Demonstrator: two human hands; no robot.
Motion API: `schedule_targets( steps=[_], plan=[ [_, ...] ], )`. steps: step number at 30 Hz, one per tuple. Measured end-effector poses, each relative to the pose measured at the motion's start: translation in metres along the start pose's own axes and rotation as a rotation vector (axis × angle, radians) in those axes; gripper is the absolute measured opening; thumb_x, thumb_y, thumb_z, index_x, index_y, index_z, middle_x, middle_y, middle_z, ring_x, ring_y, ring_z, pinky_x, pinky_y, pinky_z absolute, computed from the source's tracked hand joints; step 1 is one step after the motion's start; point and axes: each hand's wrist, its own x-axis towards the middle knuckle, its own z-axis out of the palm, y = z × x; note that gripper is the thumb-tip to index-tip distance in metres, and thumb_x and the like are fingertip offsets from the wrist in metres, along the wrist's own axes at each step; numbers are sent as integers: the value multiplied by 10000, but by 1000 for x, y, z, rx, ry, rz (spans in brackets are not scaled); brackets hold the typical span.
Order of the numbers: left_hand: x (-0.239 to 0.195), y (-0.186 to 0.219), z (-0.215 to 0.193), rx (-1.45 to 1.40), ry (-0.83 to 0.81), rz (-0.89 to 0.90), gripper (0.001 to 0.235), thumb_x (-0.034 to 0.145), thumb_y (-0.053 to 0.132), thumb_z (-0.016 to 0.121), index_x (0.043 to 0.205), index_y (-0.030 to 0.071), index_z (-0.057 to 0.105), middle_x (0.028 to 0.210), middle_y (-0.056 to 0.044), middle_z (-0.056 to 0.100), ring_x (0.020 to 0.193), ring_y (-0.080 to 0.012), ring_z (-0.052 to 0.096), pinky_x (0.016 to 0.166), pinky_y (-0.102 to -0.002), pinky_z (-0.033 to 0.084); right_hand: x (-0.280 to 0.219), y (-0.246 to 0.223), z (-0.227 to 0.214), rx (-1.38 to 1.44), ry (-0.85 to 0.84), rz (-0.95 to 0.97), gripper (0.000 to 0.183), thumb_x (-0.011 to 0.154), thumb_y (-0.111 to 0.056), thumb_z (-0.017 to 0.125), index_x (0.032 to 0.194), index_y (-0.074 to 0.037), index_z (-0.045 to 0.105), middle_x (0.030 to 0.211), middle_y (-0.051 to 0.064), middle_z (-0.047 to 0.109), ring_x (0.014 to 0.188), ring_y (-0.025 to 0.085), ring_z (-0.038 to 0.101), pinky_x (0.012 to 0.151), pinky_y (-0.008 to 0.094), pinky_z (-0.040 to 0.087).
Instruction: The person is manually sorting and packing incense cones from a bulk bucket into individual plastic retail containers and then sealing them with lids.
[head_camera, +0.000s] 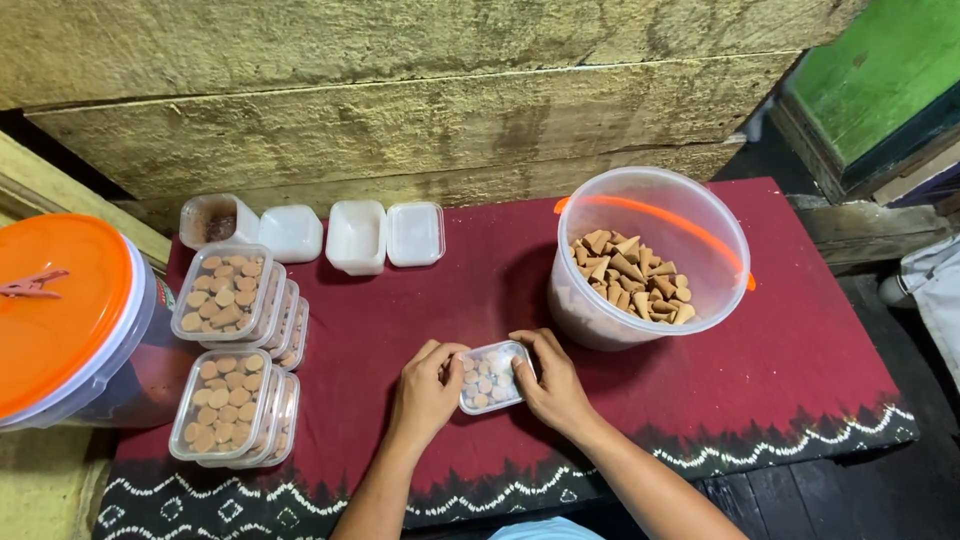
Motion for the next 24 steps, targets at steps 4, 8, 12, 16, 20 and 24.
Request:
schedule_targets(
  steps=[4,8,12,16,20,24],
  plan=[
    [2,9,-7,-35,-39,49,266,921,87,592,1124,160,747,851,-94,628,803,-319,690,713,-407,573,0,2,-2,-2,2,-46,352,967,-107,598,1316,-74,640,1128,193,646,1098,409,659,934,533,530],
    [5,-8,-1,57,-35,295,398,942,73,587,1315,170,683,1122,-132,636,1036,-374,665,878,-480,555,3,-22,-9,-133,-28,-137,456,992,-58,514,1446,-53,543,1277,284,579,1195,518,580,987,620,484],
    [-2,-2,-12,252,-218,377,506,952,254,575,1455,207,575,1376,-78,600,1310,-298,534,949,-432,454,2,-27,-13,-117,-91,-273,440,1004,-32,468,1427,-49,588,1365,241,601,1270,473,568,1022,568,476],
    [-5,13,-23,332,-383,377,783,926,551,589,1549,110,418,1517,-139,493,1408,-343,435,1055,-487,379,1,-25,-19,-253,-238,-306,477,1028,-215,494,1490,-99,528,1422,178,591,1299,424,557,986,544,487],
    [-4,15,-26,325,-415,371,886,895,647,577,1556,84,400,1513,-154,486,1411,-351,429,1086,-509,354,0,-24,-25,-463,-374,-319,686,995,-453,520,1576,-115,383,1523,169,484,1336,447,486,952,576,454],
    [-4,9,-23,348,-432,364,913,868,684,590,1558,119,398,1509,-110,484,1409,-314,431,1075,-489,361,-1,-14,-25,-540,-421,-314,873,928,-650,539,1598,-127,338,1542,149,453,1358,418,476,997,560,430]
  ],
)
